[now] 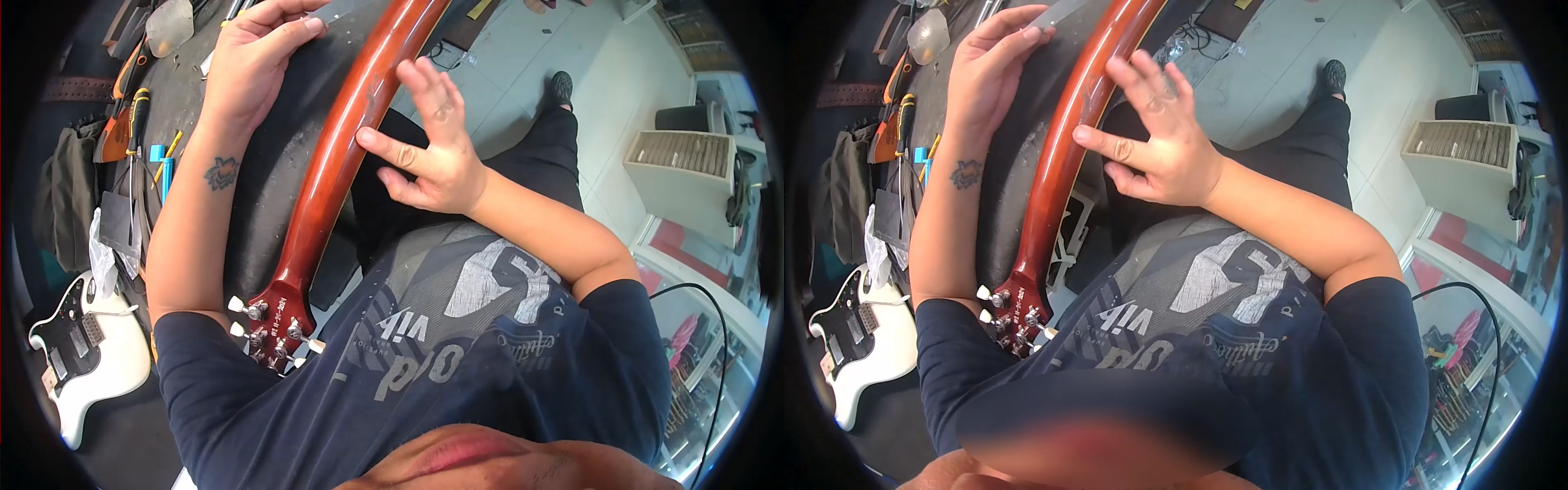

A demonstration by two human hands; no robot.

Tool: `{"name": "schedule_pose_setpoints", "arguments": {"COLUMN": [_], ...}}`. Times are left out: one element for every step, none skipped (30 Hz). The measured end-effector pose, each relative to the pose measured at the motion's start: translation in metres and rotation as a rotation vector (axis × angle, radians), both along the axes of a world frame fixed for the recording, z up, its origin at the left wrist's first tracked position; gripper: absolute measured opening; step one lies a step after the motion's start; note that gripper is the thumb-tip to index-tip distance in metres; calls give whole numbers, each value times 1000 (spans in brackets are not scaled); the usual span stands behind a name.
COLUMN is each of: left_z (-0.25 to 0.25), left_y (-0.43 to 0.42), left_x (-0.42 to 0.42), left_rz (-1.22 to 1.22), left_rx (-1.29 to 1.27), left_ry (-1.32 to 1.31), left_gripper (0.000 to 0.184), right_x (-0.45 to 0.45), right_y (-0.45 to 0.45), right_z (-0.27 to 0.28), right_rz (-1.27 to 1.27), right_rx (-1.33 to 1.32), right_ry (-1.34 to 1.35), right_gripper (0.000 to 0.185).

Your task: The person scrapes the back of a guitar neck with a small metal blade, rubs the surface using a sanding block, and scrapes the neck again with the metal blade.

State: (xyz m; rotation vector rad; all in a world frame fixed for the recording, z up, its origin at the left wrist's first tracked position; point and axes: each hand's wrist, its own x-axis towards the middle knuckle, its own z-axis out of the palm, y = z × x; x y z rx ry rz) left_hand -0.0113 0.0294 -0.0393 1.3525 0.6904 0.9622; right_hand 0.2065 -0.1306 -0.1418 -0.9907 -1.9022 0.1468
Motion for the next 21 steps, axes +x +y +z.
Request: {"name": "schedule_pose_setpoints", "arguments": {"left_z": [0,1,5,6,3,0,-2,-2,-2,-2,0,4,6,5,2,0,1,3,5,5,9], "left_y": [0,0,-1,-3,-3,-1,1,2,2,2,1,-2,-3,-2,-1,0,-1,-2,-3,0,3], "left_x": [0,0,1,1,-1,-2,-2,-2,-3,-3,-2,-1,0,-1,-1,-2,-2,-1,0,-5,-11], "left_rz": [-2,5,10,14,11,7,1,-8,-16,-24,-19,-14,-7,-7,-7,-7,-24,-41,-59,-146,-233], "left_rx": [4,-8,-25,-43,-35,-23,-8,-2,4,11,-5,-20,-36,-23,-10,2,2,3,4,46,88], "left_ry": [-3,8,21,36,32,26,19,22,24,25,32,39,47,39,32,25,23,20,17,88,158], "left_gripper": [23,24,24,24,24,24,24,25,25,25,25,25,24,25,25,25,24,22,20,23,26], "right_x": [3,4,0,1,2,3,2,1,2,1,2,3,7,10,11,10,7,5,3,7,13], "right_y": [3,6,7,9,12,14,10,7,4,2,2,5,11,16,20,19,15,12,8,8,9], "right_z": [3,8,16,18,18,20,25,25,25,27,32,32,31,30,27,25,23,23,33,32,29], "right_rz": [-23,-44,-105,-112,-121,-132,-109,-74,-39,-4,-31,-57,-83,-108,-120,-76,-33,8,53,55,57], "right_rx": [-3,-8,-51,-43,-35,-23,-2,12,26,40,70,80,90,98,135,135,137,138,160,111,61], "right_ry": [16,33,68,69,71,71,56,16,-25,-68,-53,-48,-42,-34,-21,-7,7,20,-1,94,189], "right_gripper": [72,72,70,69,69,69,71,71,71,71,60,60,60,60,59,59,59,59,51,45,38]}}
